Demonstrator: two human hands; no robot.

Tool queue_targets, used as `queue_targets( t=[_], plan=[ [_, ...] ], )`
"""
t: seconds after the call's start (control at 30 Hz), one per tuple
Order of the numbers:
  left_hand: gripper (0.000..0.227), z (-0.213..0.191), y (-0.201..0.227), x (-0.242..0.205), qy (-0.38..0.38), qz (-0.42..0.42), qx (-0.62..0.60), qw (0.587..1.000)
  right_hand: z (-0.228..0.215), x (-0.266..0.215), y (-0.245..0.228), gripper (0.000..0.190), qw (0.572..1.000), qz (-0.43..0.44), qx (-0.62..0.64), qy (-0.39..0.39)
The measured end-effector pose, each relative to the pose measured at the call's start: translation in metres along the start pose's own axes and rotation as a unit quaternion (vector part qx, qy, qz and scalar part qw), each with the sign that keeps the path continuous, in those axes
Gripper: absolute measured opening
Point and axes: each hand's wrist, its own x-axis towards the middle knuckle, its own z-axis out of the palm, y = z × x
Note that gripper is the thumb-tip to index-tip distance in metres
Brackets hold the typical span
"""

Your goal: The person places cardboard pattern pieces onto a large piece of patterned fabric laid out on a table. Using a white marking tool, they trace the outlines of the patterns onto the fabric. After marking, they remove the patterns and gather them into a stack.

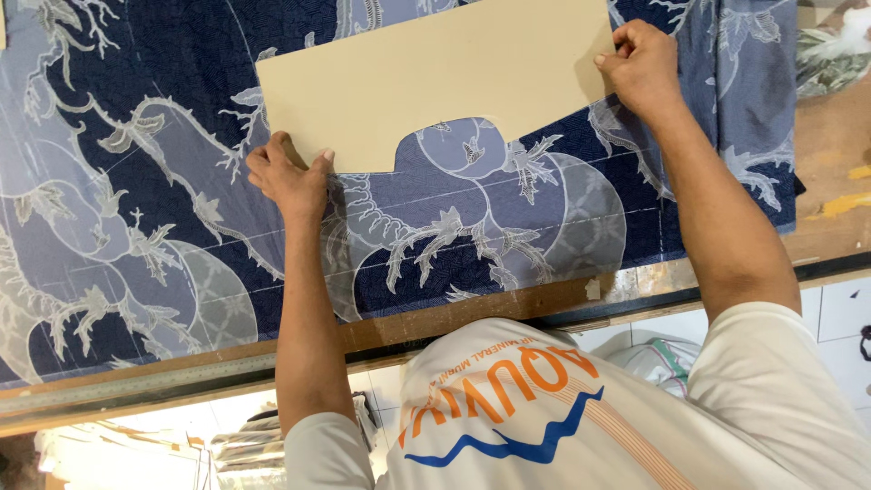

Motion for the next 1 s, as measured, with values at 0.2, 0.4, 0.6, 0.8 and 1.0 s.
queue_targets(
  t=[0.2,0.4,0.6,0.8,1.0],
  plan=[
    [0.074,0.0,-0.003,0.001,-0.001,0.004,0.009,1.0,-0.001,-0.001,-0.007,0.021,1.0,0.011,0.012,-0.009],
    [0.075,0.003,-0.005,0.0,0.01,0.014,0.004,1.0,-0.001,-0.001,-0.01,0.023,1.0,0.008,0.005,0.001],
    [0.073,0.003,-0.006,-0.001,0.004,0.009,-0.001,1.0,0.0,-0.002,-0.011,0.023,1.0,0.017,0.005,-0.003],
    [0.073,0.002,-0.005,-0.002,0.011,0.006,-0.007,1.0,0.004,-0.003,-0.006,0.024,1.0,-0.006,-0.004,0.01],
    [0.071,0.003,-0.006,-0.005,0.017,0.021,-0.004,1.0,0.004,-0.003,-0.003,0.021,0.999,-0.026,-0.023,0.013]
  ],
)
